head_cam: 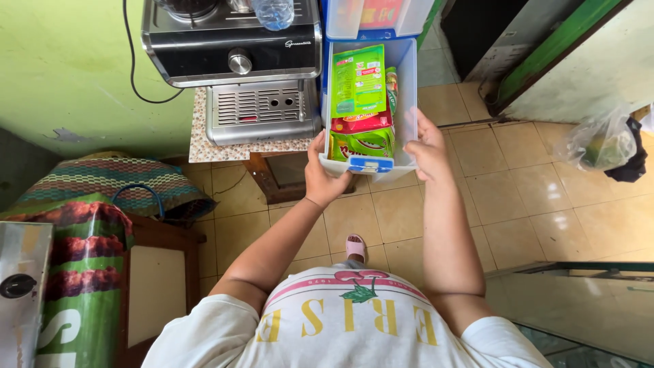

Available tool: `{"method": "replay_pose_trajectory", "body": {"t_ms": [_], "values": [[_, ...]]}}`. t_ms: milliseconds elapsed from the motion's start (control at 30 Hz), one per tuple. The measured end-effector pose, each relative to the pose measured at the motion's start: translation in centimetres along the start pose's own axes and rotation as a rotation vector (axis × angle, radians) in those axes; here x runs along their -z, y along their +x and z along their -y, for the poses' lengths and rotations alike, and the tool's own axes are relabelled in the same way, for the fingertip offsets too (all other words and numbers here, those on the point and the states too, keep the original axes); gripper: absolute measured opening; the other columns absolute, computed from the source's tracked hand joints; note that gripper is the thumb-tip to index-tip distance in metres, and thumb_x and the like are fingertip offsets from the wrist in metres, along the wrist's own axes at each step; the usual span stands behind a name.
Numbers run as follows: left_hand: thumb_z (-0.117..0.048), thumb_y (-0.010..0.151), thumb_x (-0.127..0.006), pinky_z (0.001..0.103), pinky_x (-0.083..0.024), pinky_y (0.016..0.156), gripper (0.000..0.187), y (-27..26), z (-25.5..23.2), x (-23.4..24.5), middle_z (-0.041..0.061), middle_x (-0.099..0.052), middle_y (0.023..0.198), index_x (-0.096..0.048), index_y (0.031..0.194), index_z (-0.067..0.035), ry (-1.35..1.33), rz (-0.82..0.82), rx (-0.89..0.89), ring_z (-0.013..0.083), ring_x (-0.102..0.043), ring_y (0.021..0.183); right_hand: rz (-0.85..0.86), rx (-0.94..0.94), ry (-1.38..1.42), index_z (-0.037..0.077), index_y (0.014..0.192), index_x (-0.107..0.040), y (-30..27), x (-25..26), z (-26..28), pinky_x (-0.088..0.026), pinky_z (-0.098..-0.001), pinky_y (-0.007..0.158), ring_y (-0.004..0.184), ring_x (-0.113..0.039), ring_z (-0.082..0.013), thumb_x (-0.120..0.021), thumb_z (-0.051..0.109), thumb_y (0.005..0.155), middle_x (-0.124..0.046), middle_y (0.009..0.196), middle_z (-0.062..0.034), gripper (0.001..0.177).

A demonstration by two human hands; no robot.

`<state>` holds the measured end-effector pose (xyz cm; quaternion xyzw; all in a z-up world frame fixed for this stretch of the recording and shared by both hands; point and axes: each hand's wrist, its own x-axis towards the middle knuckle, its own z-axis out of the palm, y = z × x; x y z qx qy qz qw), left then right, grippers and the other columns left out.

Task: The person retrieves a green soup packet and a red instant noodle cup from a plastic drawer, then wipes each package with a folded cloth. The person places the cleaned items on a glass display counter.

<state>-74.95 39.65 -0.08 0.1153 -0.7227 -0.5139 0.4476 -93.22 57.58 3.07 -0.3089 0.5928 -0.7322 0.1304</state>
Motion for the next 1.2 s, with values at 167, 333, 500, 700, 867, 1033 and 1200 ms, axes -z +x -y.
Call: {"method": "replay_pose_trajectory", "body": {"t_ms": [167,333,500,700,867,1033,1200], "values": [[0.000,0.061,-0.085,0.050,-0.043,0.112,0.082,0.6,-0.9,1.1,0.026,-0.055,0.145,-0.049,0.134,-0.002,-0.077,-0.072,-0.113,0.0429,-0.053,0.133,-0.068,0.049,0.041,-0.009,0.156,-0.031,-1.5,-2.3,-0.6,-0.042,-0.0480,0.115,0.137,-0.049,-0.0409,-0.049,-0.024,0.069,-0.051,0.146,-0.0305,0.090],[0.000,0.056,-0.089,0.054,-0.052,0.098,0.083,1.7,0.6,2.8,0.025,-0.070,0.118,-0.055,0.132,-0.004,-0.121,-0.071,-0.088,0.0435,-0.067,0.112,-0.133,0.063,0.068,-0.006,0.156,-0.034,-2.7,-5.0,-0.8,-0.045,-0.0412,0.113,0.135,-0.053,-0.0318,-0.054,-0.021,0.067,-0.055,0.142,-0.0240,0.092],[-0.012,0.060,-0.091,0.054,-0.056,0.084,0.062,4.1,4.1,6.2,0.018,-0.073,0.097,-0.058,0.112,-0.011,-0.133,-0.063,-0.121,0.0358,-0.073,0.092,-0.231,-0.014,0.146,0.002,0.157,-0.037,-4.7,-11.6,3.4,-0.040,-0.0474,0.119,0.142,-0.048,-0.0374,-0.059,-0.025,0.079,-0.050,0.151,-0.0235,0.085],[-0.020,0.061,-0.094,0.040,-0.052,0.085,0.065,4.1,3.5,7.9,0.010,-0.072,0.092,-0.048,0.106,-0.013,-0.160,-0.131,-0.122,0.0175,-0.068,0.090,-0.264,-0.022,0.207,0.003,0.157,-0.037,-6.5,-14.1,6.1,-0.030,-0.0652,0.117,0.143,-0.042,-0.0469,-0.065,-0.013,0.090,-0.042,0.155,-0.0264,0.075],[-0.018,0.062,-0.094,0.037,-0.050,0.088,0.068,4.5,-0.6,10.3,0.006,-0.071,0.095,-0.044,0.109,-0.015,-0.253,-0.133,-0.064,0.0167,-0.065,0.093,-0.355,-0.009,0.136,0.010,0.150,-0.044,-6.9,-13.9,5.0,-0.034,-0.0555,0.104,0.130,-0.053,-0.0364,-0.069,0.012,0.098,-0.050,0.147,-0.0183,0.058],[-0.013,0.064,-0.094,0.028,-0.053,0.082,0.063,2.7,-2.0,16.6,0.002,-0.071,0.094,-0.046,0.105,-0.016,-0.401,-0.089,0.058,0.0121,-0.065,0.091,-0.483,0.013,0.044,0.021,0.142,-0.051,-1.3,-8.1,-0.9,-0.035,-0.0475,0.097,0.121,-0.054,-0.0224,-0.070,0.035,0.097,-0.057,0.138,-0.0056,0.051],[-0.012,0.052,-0.093,0.025,-0.049,0.070,0.065,-1.7,1.9,24.9,0.004,-0.067,0.079,-0.051,0.102,-0.013,-0.222,-0.026,0.094,0.0115,-0.061,0.078,0.335,-0.497,-0.234,0.016,0.155,-0.047,0.7,-9.4,-2.1,-0.057,-0.0503,0.086,0.116,-0.065,-0.0363,-0.073,0.027,0.096,-0.053,0.144,-0.0194,0.066]]}}
